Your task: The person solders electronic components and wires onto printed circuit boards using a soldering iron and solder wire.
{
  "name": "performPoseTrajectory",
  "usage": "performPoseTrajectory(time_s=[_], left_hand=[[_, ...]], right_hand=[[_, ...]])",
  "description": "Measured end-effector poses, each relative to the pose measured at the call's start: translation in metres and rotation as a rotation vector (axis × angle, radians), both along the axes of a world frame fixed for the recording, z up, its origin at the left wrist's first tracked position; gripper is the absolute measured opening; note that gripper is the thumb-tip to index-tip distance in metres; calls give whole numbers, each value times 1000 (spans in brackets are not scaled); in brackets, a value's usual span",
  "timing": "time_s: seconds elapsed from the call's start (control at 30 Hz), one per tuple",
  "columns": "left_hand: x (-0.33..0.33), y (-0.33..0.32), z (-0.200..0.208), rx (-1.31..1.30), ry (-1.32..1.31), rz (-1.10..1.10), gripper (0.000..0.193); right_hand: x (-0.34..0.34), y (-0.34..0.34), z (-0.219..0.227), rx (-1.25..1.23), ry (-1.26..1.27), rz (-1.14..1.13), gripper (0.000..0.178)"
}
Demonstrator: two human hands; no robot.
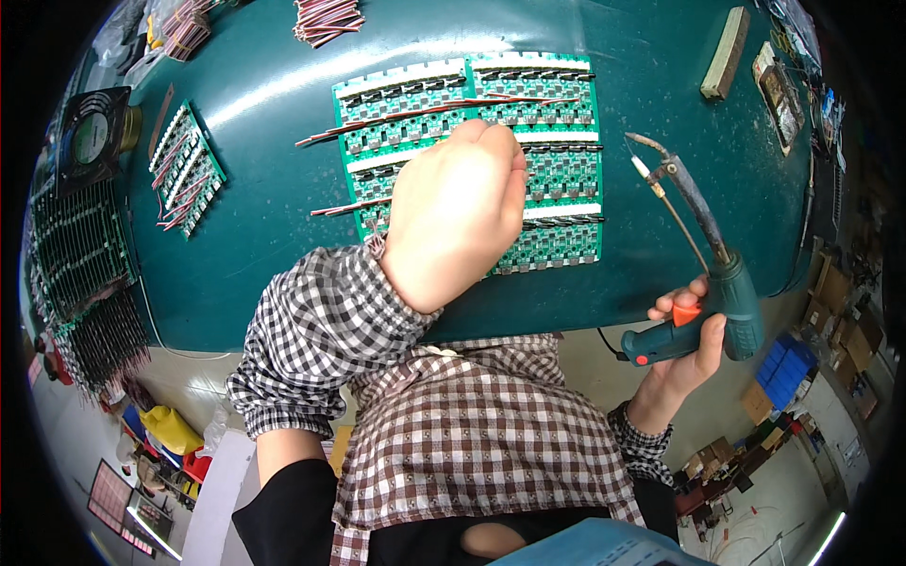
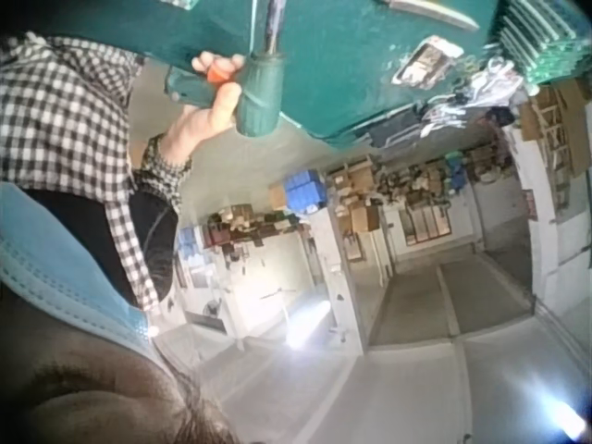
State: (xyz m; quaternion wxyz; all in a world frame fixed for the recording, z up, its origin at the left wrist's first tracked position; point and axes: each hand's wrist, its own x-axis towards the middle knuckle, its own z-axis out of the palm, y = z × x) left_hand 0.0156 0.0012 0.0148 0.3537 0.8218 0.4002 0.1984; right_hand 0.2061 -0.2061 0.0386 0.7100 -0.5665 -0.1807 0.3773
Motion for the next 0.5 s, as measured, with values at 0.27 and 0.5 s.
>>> performPoseTrajectory(time_s=[0.27, 0.5], left_hand=[[1, -2, -3, 33, -33, 21, 8], [1, -1, -8, 55, -76, 50, 9]], right_hand=[[-17, -1, 17, -231, -294, 28, 52], [-31, 4, 28, -279, -298, 59, 40]])
